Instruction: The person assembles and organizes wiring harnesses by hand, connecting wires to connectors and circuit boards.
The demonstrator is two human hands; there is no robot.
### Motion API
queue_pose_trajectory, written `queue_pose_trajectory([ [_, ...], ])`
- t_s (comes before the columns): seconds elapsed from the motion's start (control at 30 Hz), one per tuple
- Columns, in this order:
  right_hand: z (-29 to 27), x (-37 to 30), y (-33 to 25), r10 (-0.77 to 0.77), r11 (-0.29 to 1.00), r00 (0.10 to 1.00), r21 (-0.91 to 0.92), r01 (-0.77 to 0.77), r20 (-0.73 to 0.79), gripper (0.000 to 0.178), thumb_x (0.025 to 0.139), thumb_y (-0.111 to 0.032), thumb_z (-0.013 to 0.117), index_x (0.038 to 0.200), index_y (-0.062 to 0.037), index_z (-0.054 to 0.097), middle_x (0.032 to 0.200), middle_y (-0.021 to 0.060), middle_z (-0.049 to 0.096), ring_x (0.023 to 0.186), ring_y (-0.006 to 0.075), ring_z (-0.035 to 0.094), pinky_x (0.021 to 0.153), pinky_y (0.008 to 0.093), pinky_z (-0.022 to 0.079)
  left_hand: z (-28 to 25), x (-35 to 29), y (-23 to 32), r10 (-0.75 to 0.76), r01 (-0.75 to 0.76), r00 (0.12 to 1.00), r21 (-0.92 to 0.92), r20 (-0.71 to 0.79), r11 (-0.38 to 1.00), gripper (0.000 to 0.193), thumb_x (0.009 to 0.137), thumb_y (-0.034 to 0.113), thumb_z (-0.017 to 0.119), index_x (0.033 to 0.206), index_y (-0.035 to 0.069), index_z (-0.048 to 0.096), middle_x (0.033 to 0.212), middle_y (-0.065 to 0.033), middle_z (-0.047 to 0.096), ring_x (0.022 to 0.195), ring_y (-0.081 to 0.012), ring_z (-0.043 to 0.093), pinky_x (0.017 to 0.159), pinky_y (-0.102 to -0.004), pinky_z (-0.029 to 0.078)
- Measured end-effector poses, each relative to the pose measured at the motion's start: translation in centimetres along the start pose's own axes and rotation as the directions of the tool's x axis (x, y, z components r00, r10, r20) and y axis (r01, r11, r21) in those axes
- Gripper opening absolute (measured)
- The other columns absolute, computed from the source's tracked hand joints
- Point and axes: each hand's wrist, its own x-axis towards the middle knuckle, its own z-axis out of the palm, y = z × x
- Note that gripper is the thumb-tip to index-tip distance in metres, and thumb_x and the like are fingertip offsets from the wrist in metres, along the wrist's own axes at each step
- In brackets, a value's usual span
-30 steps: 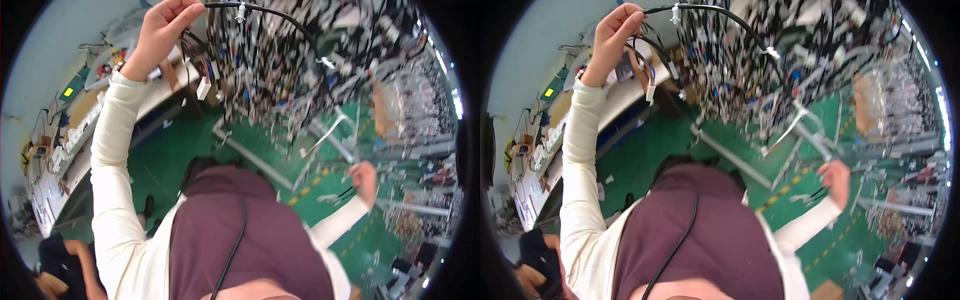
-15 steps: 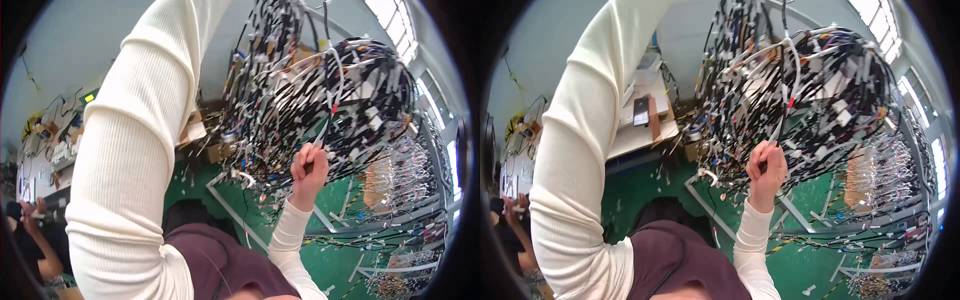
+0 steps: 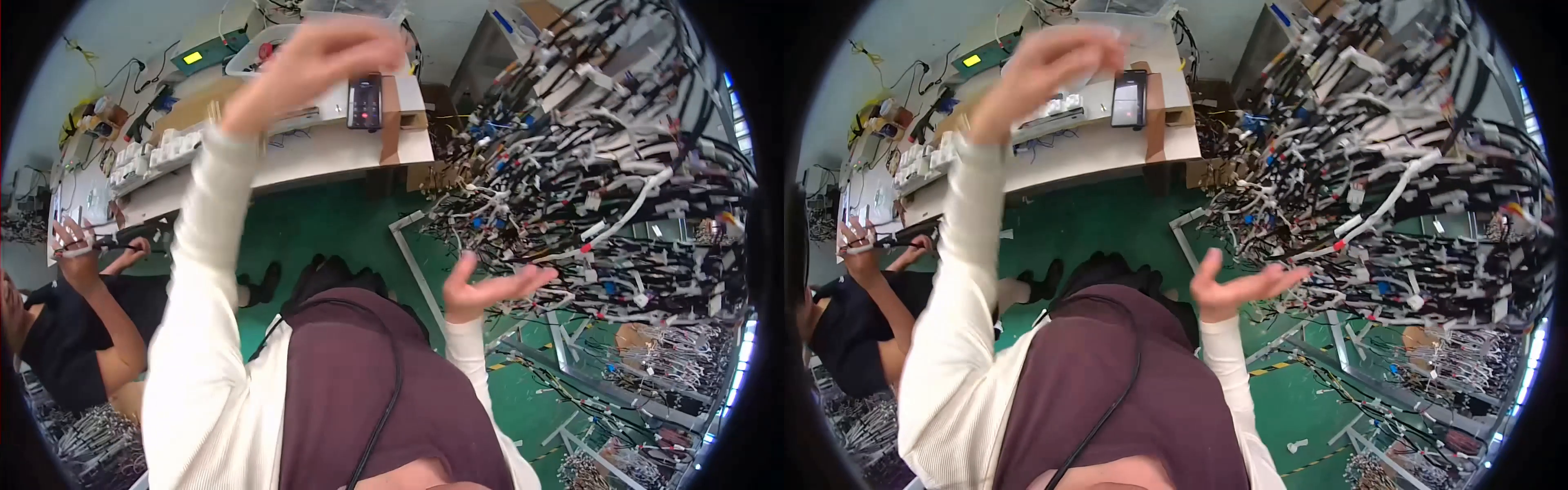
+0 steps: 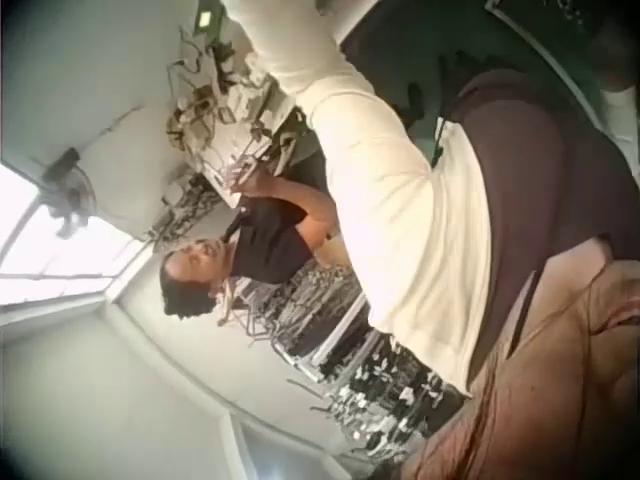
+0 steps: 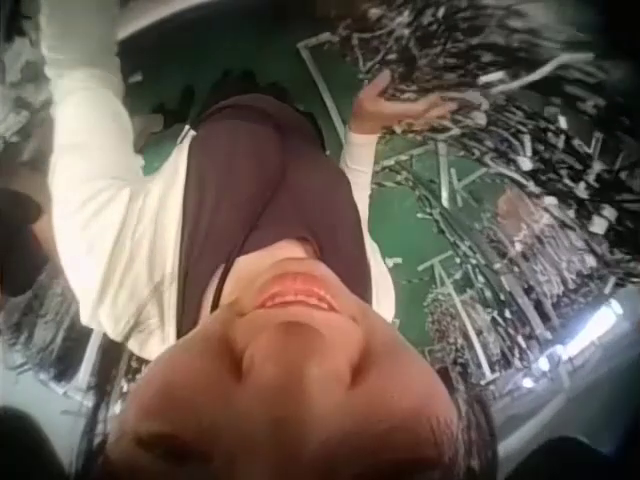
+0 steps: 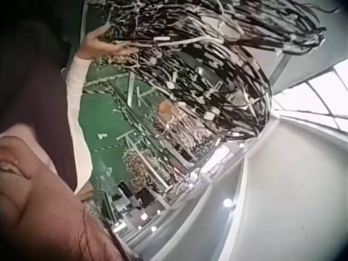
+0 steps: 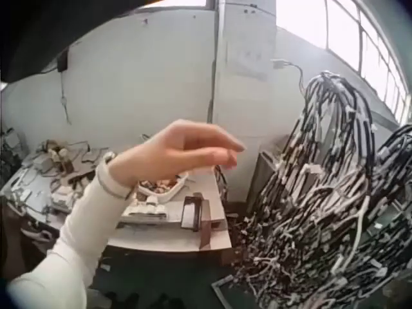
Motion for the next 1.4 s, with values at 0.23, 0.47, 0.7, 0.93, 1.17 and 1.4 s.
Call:
queue_pose_trajectory([
  [0.23,20.6,-3.9,-7.4,-0.138,0.847,0.576,0.397,-0.353,0.806,0.016,0.092,-0.011,0.059,0.097,0.0001,0.069,0.086,0.0184,0.068,0.083,0.037,0.067,0.072,0.0391,0.052,4.4,-25.7,-11.8,-0.703,0.675,0.569,-0.246,-0.426,0.696,0.018,0.096,0.012,0.062,0.106,-0.001,0.068,0.096,-0.0049,0.07,0.088,-0.0084,0.062,0.077,-0.0243,0.049],
  [0.47,33.7,-6.7,-3.1,0.047,0.931,0.701,0.222,-0.288,0.712,0.024,0.096,-0.02,0.055,0.089,0.0013,0.062,0.083,0.0212,0.065,0.074,0.0385,0.063,0.066,0.0448,0.049,2.0,-28.3,-6.3,-0.007,0.574,0.521,0.344,-0.854,0.743,0.017,0.08,-0.008,0.068,0.095,0.001,0.069,0.082,-0.0098,0.064,0.076,-0.0273,0.061,0.07,-0.0341,0.05],
  [0.7,32.8,-6.3,-3.0,0.046,0.813,0.599,0.318,-0.488,0.8,0.017,0.097,-0.012,0.057,0.09,0.0023,0.063,0.075,0.0122,0.066,0.06,0.0216,0.067,0.058,0.0335,0.051,1.9,-28.6,-7.4,0.486,0.615,0.247,0.523,-0.838,0.59,0.028,0.089,0.014,0.061,0.107,-0.002,0.046,0.097,-0.0136,0.047,0.087,-0.0255,0.046,0.078,-0.0382,0.04],
  [0.93,32.7,-3.9,-3.2,0.132,0.388,0.065,0.009,-0.922,0.989,0.03,0.101,-0.023,0.053,0.107,0.0047,0.061,0.08,0.0147,0.069,0.06,0.0186,0.069,0.053,0.0256,0.053,-2.9,-22.2,-9.6,-0.192,0.388,0.154,-0.12,-0.969,0.914,0.082,0.096,0.042,0.061,0.151,-0.002,0.018,0.147,-0.0245,0.038,0.135,-0.0359,0.041,0.115,-0.0461,0.027],
  [1.17,31.2,6.4,-4.9,-0.254,0.743,-0.502,-0.165,-0.649,0.827,0.02,0.093,-0.017,0.066,0.092,0.0032,0.069,0.073,0.0086,0.069,0.052,0.0129,0.062,0.048,0.0257,0.047,-6.8,-12.7,-13.7,-0.365,0.146,0.372,-0.335,-0.853,0.931,0.065,0.101,0.035,0.055,0.147,-0.002,0.029,0.131,-0.0217,0.056,0.118,-0.0285,0.058,0.105,-0.0417,0.04],
  [1.4,33.9,7.0,-3.8,-0.562,0.768,0.592,0.63,0.115,0.577,0.025,0.076,-0.015,0.08,0.099,-0.0077,0.072,0.129,0.018,0.055,0.119,0.0365,0.053,0.097,0.0404,0.045,-7.0,-8.7,-19.9,-0.409,0.337,0.117,-0.352,-0.905,0.873,0.04,0.102,0.015,0.054,0.134,-0.004,0.041,0.121,-0.0171,0.061,0.107,-0.0209,0.062,0.098,-0.0318,0.046],
])
